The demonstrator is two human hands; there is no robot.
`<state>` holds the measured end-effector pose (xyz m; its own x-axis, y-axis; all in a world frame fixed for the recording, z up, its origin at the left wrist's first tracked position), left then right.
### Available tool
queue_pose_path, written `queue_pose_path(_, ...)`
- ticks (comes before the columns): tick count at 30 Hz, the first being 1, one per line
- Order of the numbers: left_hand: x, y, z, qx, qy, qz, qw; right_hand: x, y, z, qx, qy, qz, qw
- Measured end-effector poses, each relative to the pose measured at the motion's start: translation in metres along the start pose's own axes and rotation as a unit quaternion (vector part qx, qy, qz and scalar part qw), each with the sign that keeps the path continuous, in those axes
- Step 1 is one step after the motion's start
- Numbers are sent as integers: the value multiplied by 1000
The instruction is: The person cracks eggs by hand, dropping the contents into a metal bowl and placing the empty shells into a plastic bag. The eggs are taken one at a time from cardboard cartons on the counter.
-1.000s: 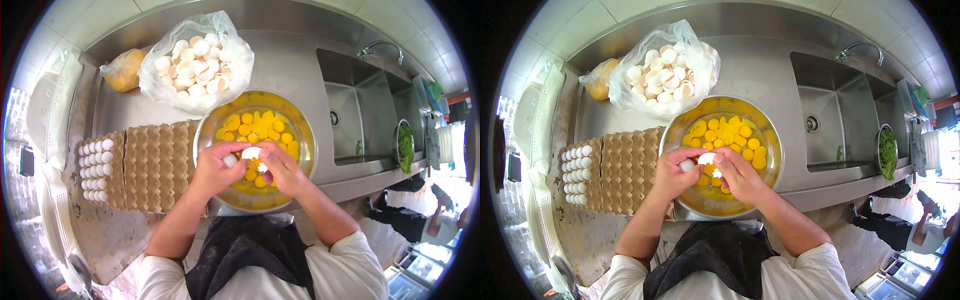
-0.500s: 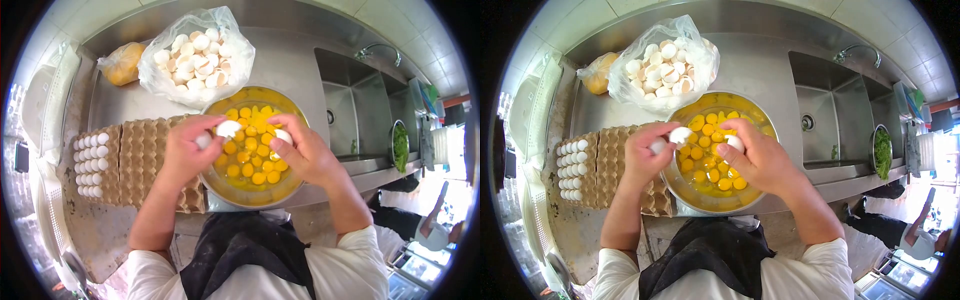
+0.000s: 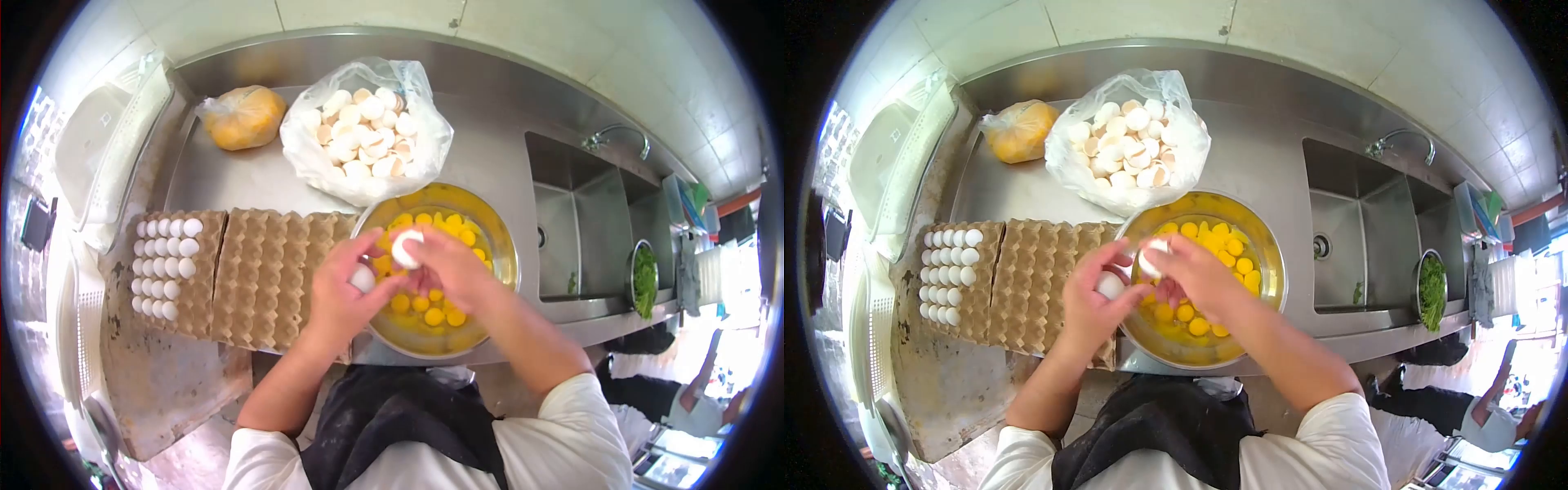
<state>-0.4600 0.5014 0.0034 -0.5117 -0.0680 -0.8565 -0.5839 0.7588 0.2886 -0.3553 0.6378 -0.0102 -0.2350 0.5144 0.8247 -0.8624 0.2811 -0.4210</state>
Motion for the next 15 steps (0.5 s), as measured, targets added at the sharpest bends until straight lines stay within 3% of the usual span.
queue_pose_path(2,9,-5,-16,-44,-69,-110,991,39,27,4,-14,-58,-61,996)
queue_pose_path(3,16,-9,-23,-44,-69,-111,990,65,44,8,-28,-91,-90,991)
queue_pose_path(5,38,-21,-34,-65,-224,-158,960,104,66,10,-153,-186,-179,954)
queue_pose_path(6,42,-28,-40,-59,-224,-157,960,110,67,7,-159,-183,-179,954)
queue_pose_path(8,55,-49,-47,-53,-288,-276,915,134,54,8,-270,-373,-352,815)
queue_pose_path(9,54,-54,-48,-50,-290,-275,915,129,41,9,-273,-374,-352,813)
queue_pose_path(11,54,-68,-44,-61,-467,-348,811,99,-3,23,-168,-344,-394,836)
queue_pose_path(13,51,-73,-38,-27,-488,-347,801,42,-39,51,-92,-437,-191,874)
queue_pose_path(15,31,-73,-23,8,-539,-342,770,-11,-66,80,-29,-482,-359,799)
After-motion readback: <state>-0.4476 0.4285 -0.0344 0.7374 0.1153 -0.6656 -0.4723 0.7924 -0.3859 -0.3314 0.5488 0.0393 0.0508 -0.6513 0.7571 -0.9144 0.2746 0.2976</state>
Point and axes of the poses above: each hand's wrist, its own y-axis towards the middle knuckle, its own z-axis out of the palm, x = y × z, the point moved 4 cm from there along y, towards the middle knuckle, and after that the axes turned 5 degrees about y, right-handed, at the moved point
